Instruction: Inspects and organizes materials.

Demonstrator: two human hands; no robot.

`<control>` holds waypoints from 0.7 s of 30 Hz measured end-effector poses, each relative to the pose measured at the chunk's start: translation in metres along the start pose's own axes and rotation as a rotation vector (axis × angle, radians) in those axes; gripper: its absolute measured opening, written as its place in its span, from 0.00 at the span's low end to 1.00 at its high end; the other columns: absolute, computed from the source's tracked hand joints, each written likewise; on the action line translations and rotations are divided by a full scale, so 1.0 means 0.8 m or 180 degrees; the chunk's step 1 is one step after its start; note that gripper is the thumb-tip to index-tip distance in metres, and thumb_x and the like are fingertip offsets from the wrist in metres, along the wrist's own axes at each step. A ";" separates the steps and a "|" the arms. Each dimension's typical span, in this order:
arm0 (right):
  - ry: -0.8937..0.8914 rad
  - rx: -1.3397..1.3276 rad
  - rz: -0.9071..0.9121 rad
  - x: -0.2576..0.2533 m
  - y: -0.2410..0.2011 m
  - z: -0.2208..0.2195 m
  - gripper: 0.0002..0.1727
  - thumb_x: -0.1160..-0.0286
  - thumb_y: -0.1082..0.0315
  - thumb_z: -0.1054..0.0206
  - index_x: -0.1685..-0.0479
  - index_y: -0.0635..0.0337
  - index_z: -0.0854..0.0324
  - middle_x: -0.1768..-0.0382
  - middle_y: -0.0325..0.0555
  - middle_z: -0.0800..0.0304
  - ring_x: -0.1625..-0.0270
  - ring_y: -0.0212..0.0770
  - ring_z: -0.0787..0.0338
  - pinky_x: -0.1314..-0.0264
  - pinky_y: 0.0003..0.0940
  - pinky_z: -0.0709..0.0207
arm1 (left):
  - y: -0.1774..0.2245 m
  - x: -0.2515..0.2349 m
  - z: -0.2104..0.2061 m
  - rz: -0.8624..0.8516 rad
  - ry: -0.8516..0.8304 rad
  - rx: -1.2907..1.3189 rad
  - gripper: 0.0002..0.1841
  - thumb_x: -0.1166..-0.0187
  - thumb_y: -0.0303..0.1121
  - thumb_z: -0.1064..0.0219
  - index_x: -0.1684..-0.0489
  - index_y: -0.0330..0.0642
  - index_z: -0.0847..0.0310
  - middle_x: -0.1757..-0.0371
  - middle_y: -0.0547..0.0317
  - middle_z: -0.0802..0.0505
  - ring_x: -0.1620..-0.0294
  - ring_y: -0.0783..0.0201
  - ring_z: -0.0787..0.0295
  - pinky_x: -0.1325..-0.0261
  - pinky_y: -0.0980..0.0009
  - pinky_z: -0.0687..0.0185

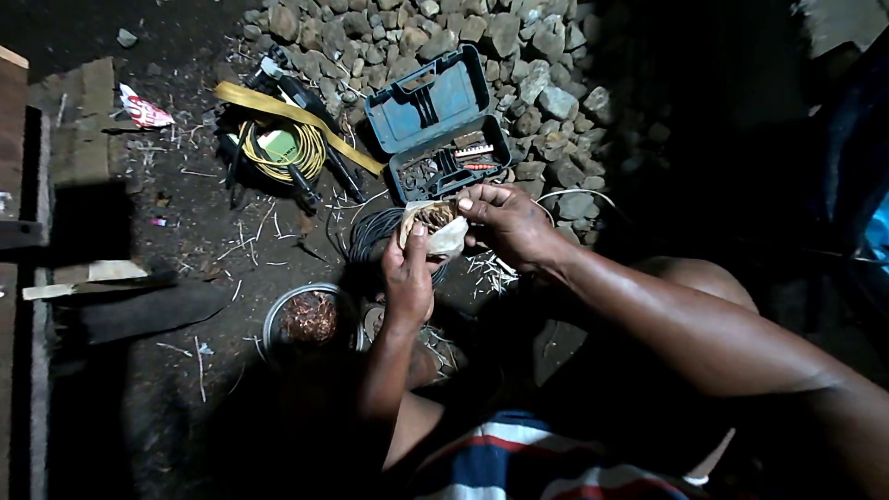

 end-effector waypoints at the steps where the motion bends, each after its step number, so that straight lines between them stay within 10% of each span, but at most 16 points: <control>1: -0.0009 0.0009 -0.0009 0.001 -0.001 0.000 0.08 0.13 0.66 0.38 0.53 0.58 0.14 0.65 0.46 0.12 0.73 0.34 0.16 0.70 0.29 0.16 | 0.000 0.000 0.000 -0.0013 -0.0007 0.0006 0.22 0.08 0.46 0.46 0.25 0.41 0.27 0.36 0.42 0.11 0.41 0.45 0.08 0.39 0.41 0.10; 21: -0.0284 0.1192 0.1039 -0.010 -0.008 0.009 0.06 0.23 0.68 0.26 0.55 0.61 0.09 0.51 0.45 0.09 0.55 0.37 0.10 0.54 0.32 0.11 | -0.007 -0.001 0.007 -0.0349 -0.0082 -0.0340 0.21 0.12 0.32 0.42 0.22 0.41 0.30 0.32 0.48 0.14 0.33 0.54 0.14 0.30 0.49 0.15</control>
Point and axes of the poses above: each hand's wrist, its own x-axis away from the middle knuckle, its own z-axis out of the back of the hand, y = z × x, the point moved 1 cm from there along -x, towards the middle knuckle
